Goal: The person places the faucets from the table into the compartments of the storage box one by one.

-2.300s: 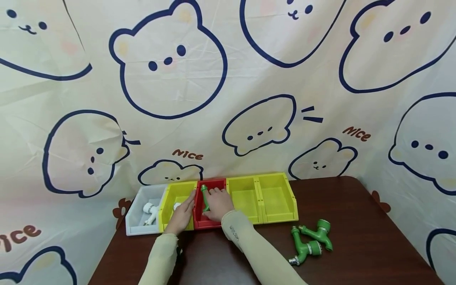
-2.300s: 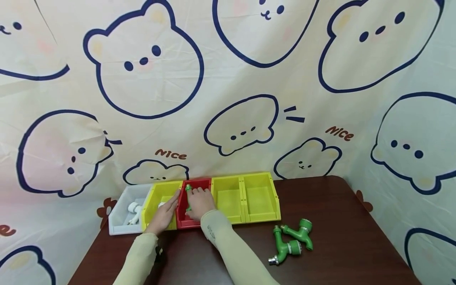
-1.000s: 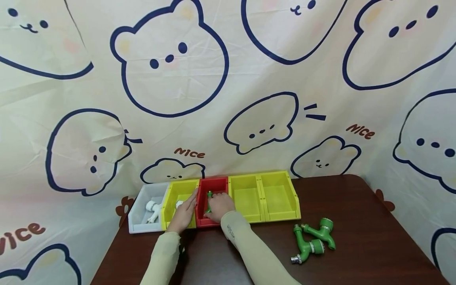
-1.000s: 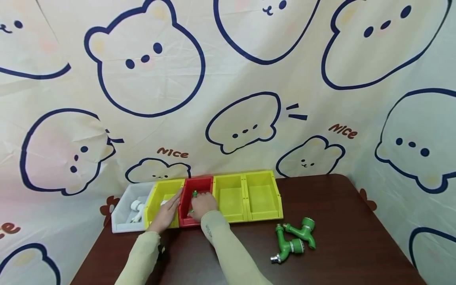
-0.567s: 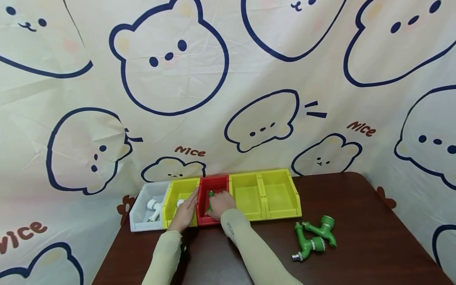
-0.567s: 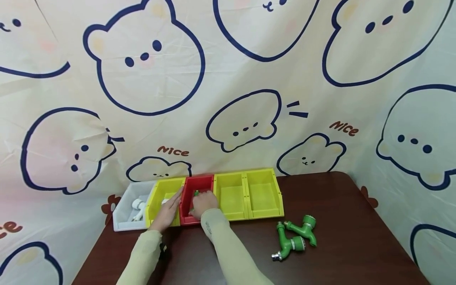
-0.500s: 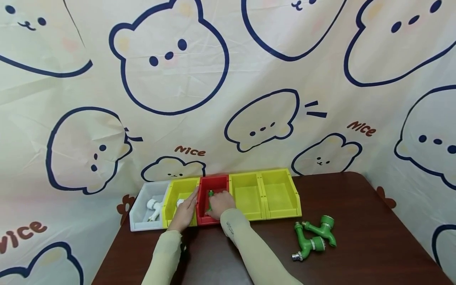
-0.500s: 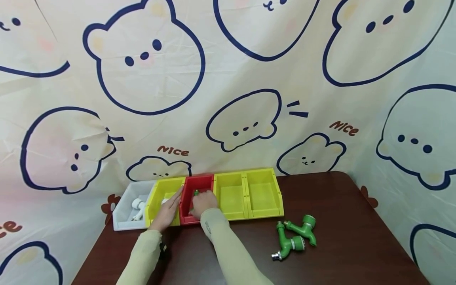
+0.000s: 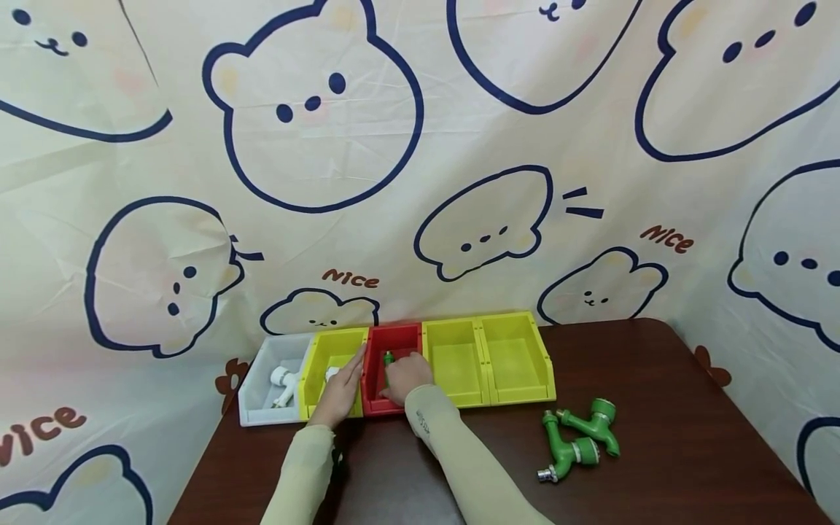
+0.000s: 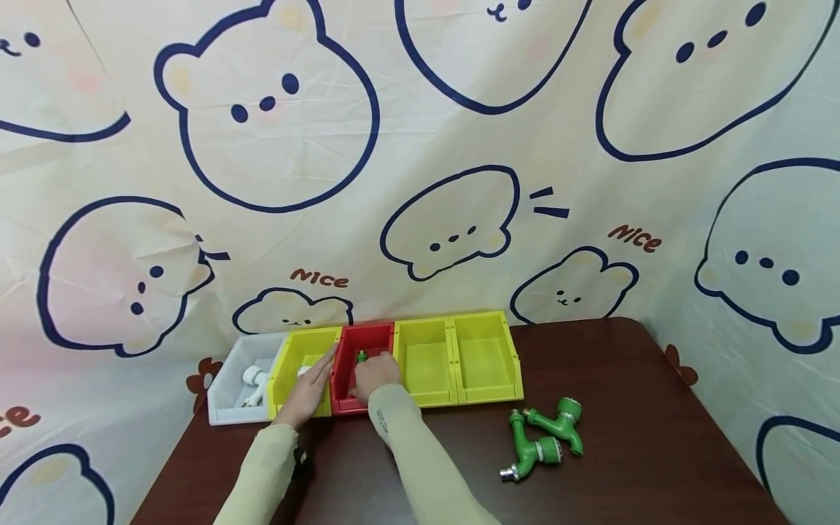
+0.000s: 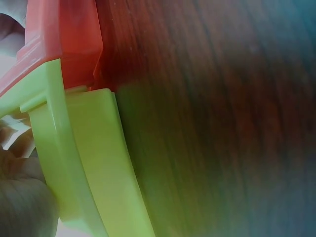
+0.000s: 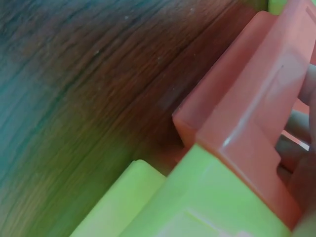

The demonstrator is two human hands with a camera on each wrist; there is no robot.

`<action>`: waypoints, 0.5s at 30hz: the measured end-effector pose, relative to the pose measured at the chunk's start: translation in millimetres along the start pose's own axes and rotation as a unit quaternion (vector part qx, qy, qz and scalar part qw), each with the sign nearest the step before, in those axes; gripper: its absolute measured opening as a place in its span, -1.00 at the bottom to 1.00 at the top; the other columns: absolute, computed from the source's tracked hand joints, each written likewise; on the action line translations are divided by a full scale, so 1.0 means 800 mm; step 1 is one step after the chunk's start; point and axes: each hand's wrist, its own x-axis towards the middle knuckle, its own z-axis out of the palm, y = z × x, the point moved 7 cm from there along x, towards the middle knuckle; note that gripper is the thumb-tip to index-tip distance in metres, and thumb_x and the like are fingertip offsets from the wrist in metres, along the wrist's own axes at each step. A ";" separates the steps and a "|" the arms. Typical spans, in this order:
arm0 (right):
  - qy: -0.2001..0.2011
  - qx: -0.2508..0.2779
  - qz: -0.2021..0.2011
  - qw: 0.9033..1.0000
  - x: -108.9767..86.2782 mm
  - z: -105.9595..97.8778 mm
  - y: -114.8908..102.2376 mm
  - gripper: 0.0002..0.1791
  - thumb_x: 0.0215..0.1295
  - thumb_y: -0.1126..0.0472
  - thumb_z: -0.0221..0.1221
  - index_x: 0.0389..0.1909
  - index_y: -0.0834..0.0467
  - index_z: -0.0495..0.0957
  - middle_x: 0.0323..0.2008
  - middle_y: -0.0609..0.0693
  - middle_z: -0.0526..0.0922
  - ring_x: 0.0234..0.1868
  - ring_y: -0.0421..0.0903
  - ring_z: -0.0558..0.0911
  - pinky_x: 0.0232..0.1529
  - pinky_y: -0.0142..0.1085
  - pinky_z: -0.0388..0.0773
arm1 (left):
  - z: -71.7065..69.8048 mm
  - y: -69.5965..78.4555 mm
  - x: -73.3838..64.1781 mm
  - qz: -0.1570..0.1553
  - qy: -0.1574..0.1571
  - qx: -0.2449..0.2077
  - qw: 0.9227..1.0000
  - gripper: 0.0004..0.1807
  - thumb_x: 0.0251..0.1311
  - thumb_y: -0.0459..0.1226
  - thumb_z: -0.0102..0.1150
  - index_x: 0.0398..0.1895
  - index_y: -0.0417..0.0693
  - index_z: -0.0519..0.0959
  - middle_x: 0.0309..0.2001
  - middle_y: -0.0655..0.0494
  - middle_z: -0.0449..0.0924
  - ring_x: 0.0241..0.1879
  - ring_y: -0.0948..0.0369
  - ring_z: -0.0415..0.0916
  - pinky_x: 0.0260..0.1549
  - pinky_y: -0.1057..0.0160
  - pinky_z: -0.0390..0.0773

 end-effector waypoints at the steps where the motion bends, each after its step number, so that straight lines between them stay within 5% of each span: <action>1: -0.002 -0.001 -0.001 1.000 0.000 0.001 0.000 -0.54 0.24 -0.41 0.29 -0.35 -0.09 0.77 -0.60 -0.17 0.66 -0.42 -0.20 0.64 0.06 -0.27 0.58 | 0.000 0.000 0.000 0.001 -0.001 0.000 1.000 -0.43 0.68 0.00 -0.34 0.67 0.30 0.07 0.60 -0.14 0.18 0.55 -0.23 0.17 0.49 -0.33 0.18; 15: -0.013 -0.026 -0.020 0.999 -0.001 0.000 -0.001 -0.49 0.34 -0.39 0.20 -0.03 -0.11 0.77 -0.35 -0.16 0.79 -0.26 -0.18 0.70 0.08 -0.27 0.58 | -0.001 -0.003 0.000 0.001 0.002 -0.014 1.000 -0.41 0.66 0.10 -0.38 0.66 0.33 0.10 0.62 -0.05 0.15 0.58 -0.17 0.12 0.52 -0.29 0.15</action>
